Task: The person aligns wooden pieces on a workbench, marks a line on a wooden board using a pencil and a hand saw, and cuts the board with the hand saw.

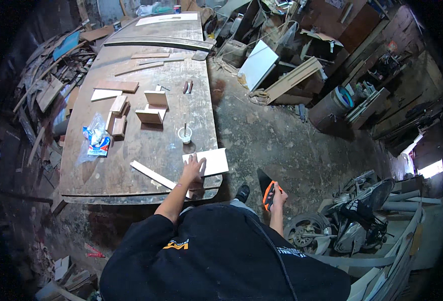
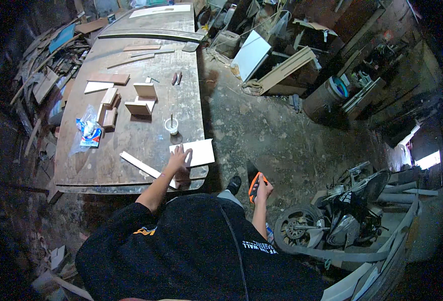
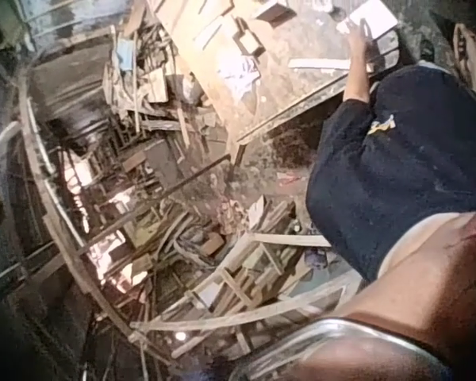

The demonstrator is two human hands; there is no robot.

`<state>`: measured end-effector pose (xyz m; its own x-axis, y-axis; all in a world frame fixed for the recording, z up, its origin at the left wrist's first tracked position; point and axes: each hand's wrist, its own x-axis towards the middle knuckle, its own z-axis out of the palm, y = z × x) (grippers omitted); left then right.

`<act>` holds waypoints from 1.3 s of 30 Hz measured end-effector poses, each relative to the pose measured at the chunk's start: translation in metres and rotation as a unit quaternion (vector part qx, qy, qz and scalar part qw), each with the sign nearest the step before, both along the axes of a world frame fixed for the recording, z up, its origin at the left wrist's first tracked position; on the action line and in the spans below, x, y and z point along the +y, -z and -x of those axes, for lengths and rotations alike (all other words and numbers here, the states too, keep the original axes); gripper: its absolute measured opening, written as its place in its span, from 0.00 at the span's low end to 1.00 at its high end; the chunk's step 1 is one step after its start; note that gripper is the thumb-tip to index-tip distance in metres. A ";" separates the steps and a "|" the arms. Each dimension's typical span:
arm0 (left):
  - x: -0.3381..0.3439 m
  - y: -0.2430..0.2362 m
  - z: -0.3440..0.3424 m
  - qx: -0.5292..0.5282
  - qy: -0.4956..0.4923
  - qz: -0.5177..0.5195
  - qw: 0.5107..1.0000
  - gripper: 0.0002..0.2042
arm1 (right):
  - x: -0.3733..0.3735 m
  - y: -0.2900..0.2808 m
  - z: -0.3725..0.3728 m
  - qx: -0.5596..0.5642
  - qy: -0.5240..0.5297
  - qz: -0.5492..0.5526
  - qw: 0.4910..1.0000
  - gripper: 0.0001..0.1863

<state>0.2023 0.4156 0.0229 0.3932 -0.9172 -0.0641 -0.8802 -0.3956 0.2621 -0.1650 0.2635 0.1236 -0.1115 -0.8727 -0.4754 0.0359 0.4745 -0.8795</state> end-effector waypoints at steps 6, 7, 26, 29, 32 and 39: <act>-0.010 -0.008 -0.002 0.068 -0.046 0.062 0.995 0.37 | -0.013 -0.004 -0.028 -0.055 -0.081 -0.032 0.995 0.19; -0.013 -0.007 -0.003 0.106 -0.058 0.067 0.990 0.33 | -0.016 -0.002 -0.033 -0.059 -0.085 -0.031 0.994 0.19; -0.031 -0.001 -0.011 -0.020 -0.037 0.065 0.997 0.39 | -0.050 -0.017 -0.097 -0.108 -0.189 -0.064 0.974 0.18; -0.041 0.004 -0.009 -0.078 -0.034 0.042 0.995 0.43 | -0.048 -0.014 -0.103 -0.172 -0.151 -0.066 0.971 0.17; -0.046 0.024 -0.017 -0.025 -0.022 0.000 0.999 0.46 | -0.052 -0.021 -0.110 -0.174 -0.134 -0.089 0.972 0.17; -0.057 0.011 0.000 0.037 -0.005 0.003 0.999 0.47 | -0.051 -0.027 -0.115 -0.129 -0.160 -0.095 0.974 0.19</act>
<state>0.2028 0.3587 0.0123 0.3969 -0.9137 -0.0880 -0.8546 -0.4028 0.3278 -0.0498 0.2121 0.1507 0.2959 -0.7373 -0.6073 0.0685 0.6505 -0.7564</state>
